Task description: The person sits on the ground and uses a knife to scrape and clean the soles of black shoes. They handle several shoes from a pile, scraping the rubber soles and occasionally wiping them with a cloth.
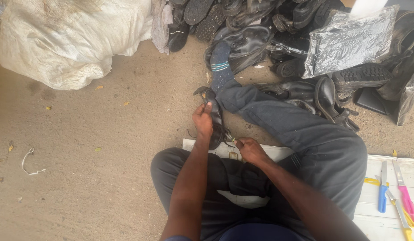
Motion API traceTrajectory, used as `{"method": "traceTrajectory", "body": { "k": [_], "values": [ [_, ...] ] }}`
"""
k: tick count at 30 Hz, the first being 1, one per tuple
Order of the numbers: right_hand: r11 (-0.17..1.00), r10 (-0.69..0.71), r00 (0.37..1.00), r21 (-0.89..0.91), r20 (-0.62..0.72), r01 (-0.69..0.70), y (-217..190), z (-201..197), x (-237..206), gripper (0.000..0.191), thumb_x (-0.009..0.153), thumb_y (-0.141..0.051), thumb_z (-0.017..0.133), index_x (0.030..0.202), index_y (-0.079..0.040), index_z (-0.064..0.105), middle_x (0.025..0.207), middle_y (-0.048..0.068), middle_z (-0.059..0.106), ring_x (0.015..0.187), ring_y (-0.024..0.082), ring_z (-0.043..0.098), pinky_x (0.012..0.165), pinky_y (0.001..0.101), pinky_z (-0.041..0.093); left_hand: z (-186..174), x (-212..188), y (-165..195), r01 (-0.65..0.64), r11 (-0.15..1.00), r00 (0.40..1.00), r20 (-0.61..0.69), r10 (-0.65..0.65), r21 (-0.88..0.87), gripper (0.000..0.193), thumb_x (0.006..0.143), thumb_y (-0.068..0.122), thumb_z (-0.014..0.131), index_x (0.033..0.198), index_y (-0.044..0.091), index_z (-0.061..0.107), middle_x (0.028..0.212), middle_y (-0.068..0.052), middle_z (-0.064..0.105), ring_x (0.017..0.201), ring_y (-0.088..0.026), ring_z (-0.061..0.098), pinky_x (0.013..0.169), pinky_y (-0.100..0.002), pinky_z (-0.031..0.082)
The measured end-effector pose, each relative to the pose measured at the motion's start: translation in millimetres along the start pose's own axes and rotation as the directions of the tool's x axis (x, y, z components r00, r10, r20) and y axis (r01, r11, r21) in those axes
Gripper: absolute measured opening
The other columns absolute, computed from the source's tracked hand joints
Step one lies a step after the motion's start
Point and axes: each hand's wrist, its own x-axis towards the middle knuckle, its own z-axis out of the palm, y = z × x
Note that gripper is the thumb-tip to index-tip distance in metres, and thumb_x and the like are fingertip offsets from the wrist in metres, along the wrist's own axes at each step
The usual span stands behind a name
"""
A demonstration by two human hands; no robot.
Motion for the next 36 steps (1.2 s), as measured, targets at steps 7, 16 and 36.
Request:
{"method": "traceTrajectory", "body": {
  "k": [7,16,36],
  "values": [
    [0.992,0.126,0.987,0.005,0.099,-0.127,-2,35,-70,0.048,0.105,-0.042,0.052,0.088,0.000,0.068,0.074,0.018,0.064,0.071,0.030,0.063,0.074,0.0472,0.052,-14,13,-3,0.067,0.998,0.998,-0.005,-0.067,0.007,0.017,0.095,0.012,0.073,0.102,-0.003,0.076,0.082,-0.001,0.070,0.073,-0.008,0.057,0.070,-0.024,0.046],
    [0.988,0.089,0.988,-0.112,-0.126,-0.104,19,-27,-63,0.043,0.101,-0.046,0.050,0.115,-0.011,0.072,0.096,0.015,0.074,0.095,0.033,0.072,0.087,0.0459,0.053,4,-21,19,-0.317,0.376,0.905,0.160,0.394,0.871,0.064,0.059,0.034,0.091,0.104,0.000,0.062,0.090,-0.018,0.067,0.082,-0.033,0.066,0.075,-0.045,0.053],
    [0.989,0.116,0.993,0.099,-0.031,-0.113,8,-34,18,0.044,0.102,-0.041,0.055,0.091,-0.001,0.069,0.078,0.014,0.064,0.076,0.025,0.061,0.078,0.0445,0.048,36,-10,-2,-0.421,0.762,0.900,0.124,0.418,0.492,0.014,0.078,0.006,0.070,0.089,-0.002,0.071,0.088,-0.017,0.070,0.080,-0.032,0.070,0.075,-0.044,0.055]
  ]
}}
